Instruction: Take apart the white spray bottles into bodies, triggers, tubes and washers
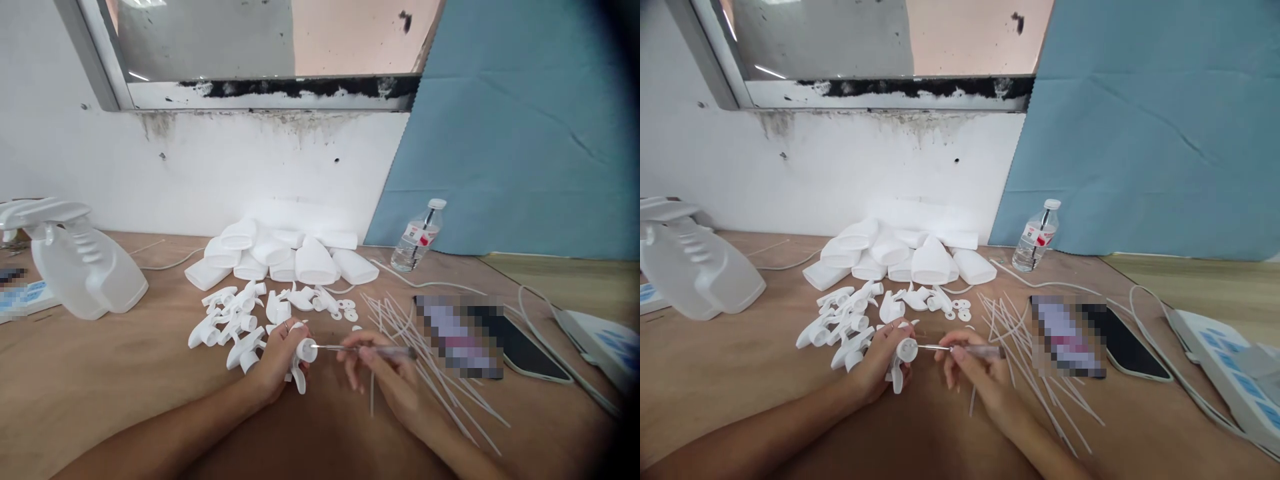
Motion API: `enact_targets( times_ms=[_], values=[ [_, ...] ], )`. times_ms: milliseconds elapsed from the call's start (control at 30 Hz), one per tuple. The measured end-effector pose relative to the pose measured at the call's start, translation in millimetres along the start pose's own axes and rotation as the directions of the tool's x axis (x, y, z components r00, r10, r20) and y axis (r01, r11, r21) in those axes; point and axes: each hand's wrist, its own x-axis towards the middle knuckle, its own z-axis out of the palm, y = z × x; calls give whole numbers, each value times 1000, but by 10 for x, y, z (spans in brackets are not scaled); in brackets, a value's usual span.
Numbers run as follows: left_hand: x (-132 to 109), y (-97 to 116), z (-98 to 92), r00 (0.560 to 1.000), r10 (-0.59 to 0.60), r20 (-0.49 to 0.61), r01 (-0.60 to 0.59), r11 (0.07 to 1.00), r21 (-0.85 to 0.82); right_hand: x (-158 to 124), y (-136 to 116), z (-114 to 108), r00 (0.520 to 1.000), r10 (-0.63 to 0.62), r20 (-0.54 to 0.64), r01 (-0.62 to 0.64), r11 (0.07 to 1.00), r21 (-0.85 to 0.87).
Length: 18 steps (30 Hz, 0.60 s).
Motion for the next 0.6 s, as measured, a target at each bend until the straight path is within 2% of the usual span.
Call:
enact_targets(
  times_ms=[33,100,167,200,233,333,433,500,600],
  values=[
    [1,-3,4,1000,6,-9,-6,1000,12,-27,3,1,996,-82,31,86,985,-147],
    [3,-13,11,1000,21,-20,-20,999,34,-70,-10,-2,946,-286,155,325,847,-420],
    [5,-31,18,999,39,-26,-37,997,61,-92,-39,7,849,-429,309,527,655,-541],
    [5,-42,21,998,48,-28,-46,996,75,-97,-56,19,819,-451,355,573,600,-558],
    [5,-53,24,998,58,-30,-55,995,89,-97,-71,35,813,-451,368,581,583,-568],
    [2,-77,26,995,90,-45,-85,990,112,-82,-96,89,861,-394,321,507,633,-585],
    [2,-78,20,991,118,-67,-110,988,106,-51,-89,105,865,-362,348,502,653,-567],
    [6,-69,17,991,114,-75,-106,989,100,-27,-86,96,881,-331,338,467,721,-511],
    [8,-51,18,992,91,-84,-82,991,109,1,-117,76,928,-239,285,343,846,-408]
  ],
)
